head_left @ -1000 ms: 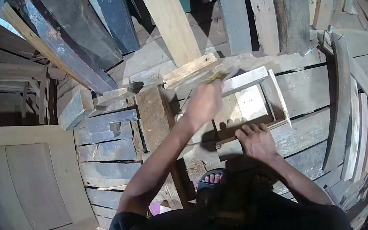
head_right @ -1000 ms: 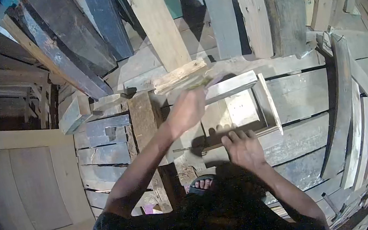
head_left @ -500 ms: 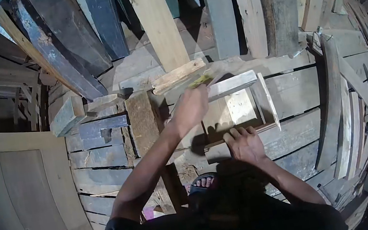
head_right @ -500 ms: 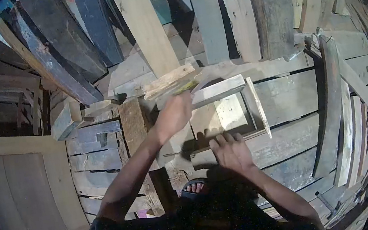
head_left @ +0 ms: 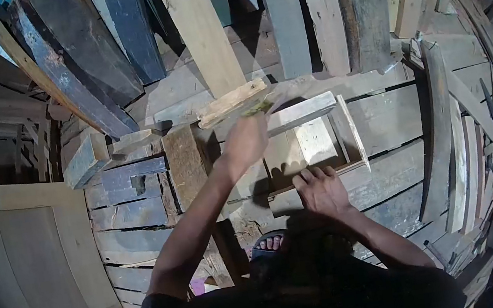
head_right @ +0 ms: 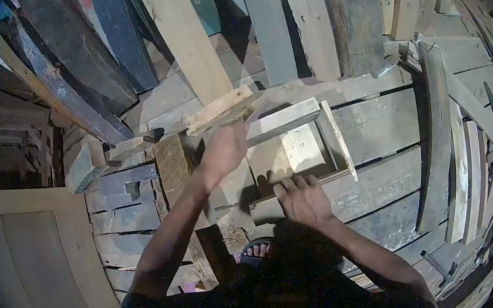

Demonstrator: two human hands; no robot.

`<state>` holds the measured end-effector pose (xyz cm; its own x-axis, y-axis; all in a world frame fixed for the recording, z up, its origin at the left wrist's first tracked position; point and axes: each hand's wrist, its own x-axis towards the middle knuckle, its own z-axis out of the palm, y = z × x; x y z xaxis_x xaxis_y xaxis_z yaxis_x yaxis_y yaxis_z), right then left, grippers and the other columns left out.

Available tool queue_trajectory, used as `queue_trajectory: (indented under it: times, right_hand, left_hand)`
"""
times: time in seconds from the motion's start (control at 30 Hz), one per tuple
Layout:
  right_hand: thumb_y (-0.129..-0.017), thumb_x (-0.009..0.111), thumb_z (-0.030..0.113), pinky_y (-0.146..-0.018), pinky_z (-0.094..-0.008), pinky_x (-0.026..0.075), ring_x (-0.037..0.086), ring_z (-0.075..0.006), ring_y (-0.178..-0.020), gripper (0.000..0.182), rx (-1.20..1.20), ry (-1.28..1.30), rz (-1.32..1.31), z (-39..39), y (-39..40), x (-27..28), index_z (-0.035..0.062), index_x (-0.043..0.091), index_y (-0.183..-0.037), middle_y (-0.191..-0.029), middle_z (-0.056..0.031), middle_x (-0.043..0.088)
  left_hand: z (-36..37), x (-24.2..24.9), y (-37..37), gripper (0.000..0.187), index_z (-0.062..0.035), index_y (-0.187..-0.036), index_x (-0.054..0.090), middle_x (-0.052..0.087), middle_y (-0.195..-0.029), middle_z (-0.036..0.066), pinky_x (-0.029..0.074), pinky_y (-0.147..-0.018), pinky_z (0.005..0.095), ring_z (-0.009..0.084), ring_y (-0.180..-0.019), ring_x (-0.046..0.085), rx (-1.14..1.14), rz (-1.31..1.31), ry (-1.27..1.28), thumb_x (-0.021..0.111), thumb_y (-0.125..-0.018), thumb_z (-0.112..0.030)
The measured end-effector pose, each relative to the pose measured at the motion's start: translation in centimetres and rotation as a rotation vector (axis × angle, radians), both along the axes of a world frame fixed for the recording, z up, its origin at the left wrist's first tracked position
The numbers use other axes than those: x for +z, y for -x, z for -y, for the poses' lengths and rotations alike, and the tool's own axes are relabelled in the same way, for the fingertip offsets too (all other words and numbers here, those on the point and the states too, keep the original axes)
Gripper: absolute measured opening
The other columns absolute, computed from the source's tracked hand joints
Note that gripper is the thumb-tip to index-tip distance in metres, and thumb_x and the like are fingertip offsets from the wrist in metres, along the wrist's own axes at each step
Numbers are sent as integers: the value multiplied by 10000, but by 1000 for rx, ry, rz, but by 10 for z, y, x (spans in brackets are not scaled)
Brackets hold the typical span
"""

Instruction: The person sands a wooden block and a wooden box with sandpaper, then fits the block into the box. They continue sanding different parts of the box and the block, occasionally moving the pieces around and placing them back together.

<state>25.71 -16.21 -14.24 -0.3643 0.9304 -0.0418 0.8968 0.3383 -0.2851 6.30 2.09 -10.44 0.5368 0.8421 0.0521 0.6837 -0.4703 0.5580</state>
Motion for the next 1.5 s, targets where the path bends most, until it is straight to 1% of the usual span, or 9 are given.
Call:
queue_trajectory:
  times: [0.43,0.57,0.63,0.77,0.9,1.0,1.1,1.27,1.5]
  right_hand:
    - [-928,653,231,-949,-514,529,719,-355,-1141,296,-3,-12,-34,3,-13,3,106,683,-1195,-1241,-168,740]
    - [-919,658,210,-912,-509,525,719,-332,-1103,264,2,4,-29,1,-7,2,116,674,-1165,-1182,-139,736]
    - [-940,636,186,-851,-471,530,724,-306,-1037,186,-2,-74,-47,3,-10,8,112,666,-1108,-1108,-113,734]
    - [-949,632,192,-842,-467,527,723,-298,-1023,190,18,-98,-24,2,-8,1,116,672,-1118,-1082,-99,726]
    - [-965,619,206,-848,-468,519,720,-285,-1025,188,9,-89,-42,2,-8,0,127,670,-1128,-1089,-95,725]
    - [-977,607,215,-864,-479,514,717,-300,-1042,208,8,-60,-24,2,-8,3,124,662,-1155,-1094,-105,721]
    - [-983,601,217,-877,-486,513,716,-313,-1051,215,-1,-32,-28,3,-8,4,122,663,-1166,-1101,-112,722]
    - [-986,601,219,-893,-494,513,716,-319,-1062,215,2,-88,-53,4,-8,3,120,668,-1165,-1115,-114,726]
    - [-940,651,205,-897,-473,514,713,-301,-1047,206,0,-66,-65,3,-9,8,130,685,-1129,-1086,-93,717]
  left_hand:
    - [45,38,3,218,78,-1114,708,690,-953,381,560,-818,580,587,-936,667,-41,235,157,581,-1071,-95]
    - [39,16,53,249,75,-1057,712,757,-855,191,551,-720,436,281,-813,736,453,547,-85,618,-1113,-149]
    - [36,44,81,316,67,-1081,724,685,-899,28,507,-750,307,85,-870,586,601,623,97,634,-1153,-227]
    - [53,35,129,346,32,-1028,737,665,-797,20,476,-589,292,83,-692,591,659,471,272,656,-1137,-286]
    - [76,49,137,372,8,-1009,787,723,-796,61,512,-596,317,114,-681,648,457,160,668,717,-1084,-350]
    - [76,37,146,360,-6,-1037,821,784,-850,94,564,-631,362,156,-693,700,83,-67,786,743,-1056,-357]
    - [74,31,143,345,-1,-1035,837,818,-905,130,609,-725,393,193,-756,748,43,-244,805,749,-1036,-335]
    - [40,-1,153,404,-67,-1329,743,803,-1104,184,625,-867,410,305,-983,779,197,-266,523,759,-1007,-311]
    - [-43,-23,124,621,23,-1368,653,750,-1013,243,598,-880,494,437,-945,736,24,-73,-172,812,-931,-388]
